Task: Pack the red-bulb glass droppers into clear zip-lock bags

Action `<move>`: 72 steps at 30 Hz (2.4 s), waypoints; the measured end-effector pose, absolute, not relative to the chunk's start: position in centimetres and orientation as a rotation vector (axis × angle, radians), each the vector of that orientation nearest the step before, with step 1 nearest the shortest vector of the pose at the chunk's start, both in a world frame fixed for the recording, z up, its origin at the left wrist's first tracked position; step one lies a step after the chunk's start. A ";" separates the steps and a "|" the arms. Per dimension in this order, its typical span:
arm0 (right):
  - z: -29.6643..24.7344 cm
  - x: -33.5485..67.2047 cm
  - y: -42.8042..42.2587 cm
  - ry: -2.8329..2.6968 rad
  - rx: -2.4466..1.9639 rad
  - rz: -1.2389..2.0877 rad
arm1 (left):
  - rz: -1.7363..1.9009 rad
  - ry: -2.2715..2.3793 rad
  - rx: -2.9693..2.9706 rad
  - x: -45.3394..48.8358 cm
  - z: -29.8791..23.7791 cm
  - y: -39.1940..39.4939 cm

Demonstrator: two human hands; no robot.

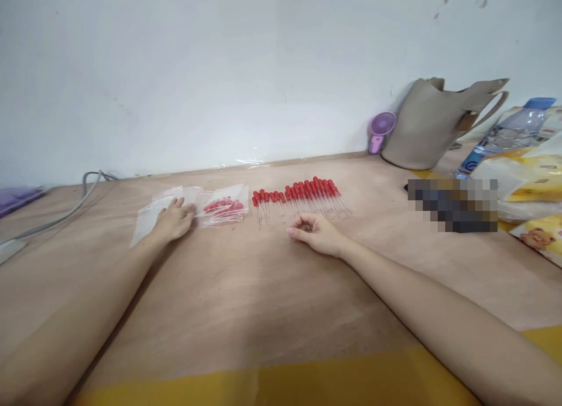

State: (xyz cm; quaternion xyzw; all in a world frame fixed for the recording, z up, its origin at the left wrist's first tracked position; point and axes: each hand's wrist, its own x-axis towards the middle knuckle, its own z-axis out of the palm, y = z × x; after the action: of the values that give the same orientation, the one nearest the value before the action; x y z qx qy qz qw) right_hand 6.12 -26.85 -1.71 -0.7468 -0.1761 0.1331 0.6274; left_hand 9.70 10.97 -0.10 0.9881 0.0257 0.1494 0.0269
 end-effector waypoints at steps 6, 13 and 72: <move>-1.8 6.2 -26.8 -0.413 -1.731 0.302 | 0.419 0.078 3.125 9.2 -0.8 10.1; -2.0 6.3 -26.8 -0.437 -1.743 0.288 | 0.870 0.105 3.048 8.5 1.2 8.7; -2.4 5.5 -24.6 -0.118 -1.548 -0.081 | 0.051 -1.228 2.624 -0.8 -0.1 -0.9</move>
State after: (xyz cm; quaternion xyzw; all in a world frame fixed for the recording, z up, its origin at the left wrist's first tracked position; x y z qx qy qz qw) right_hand 5.46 -24.64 -2.44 -0.6983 -0.0530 -0.0364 0.7129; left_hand -0.85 -0.95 -0.07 0.8989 -0.4206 0.0176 0.1217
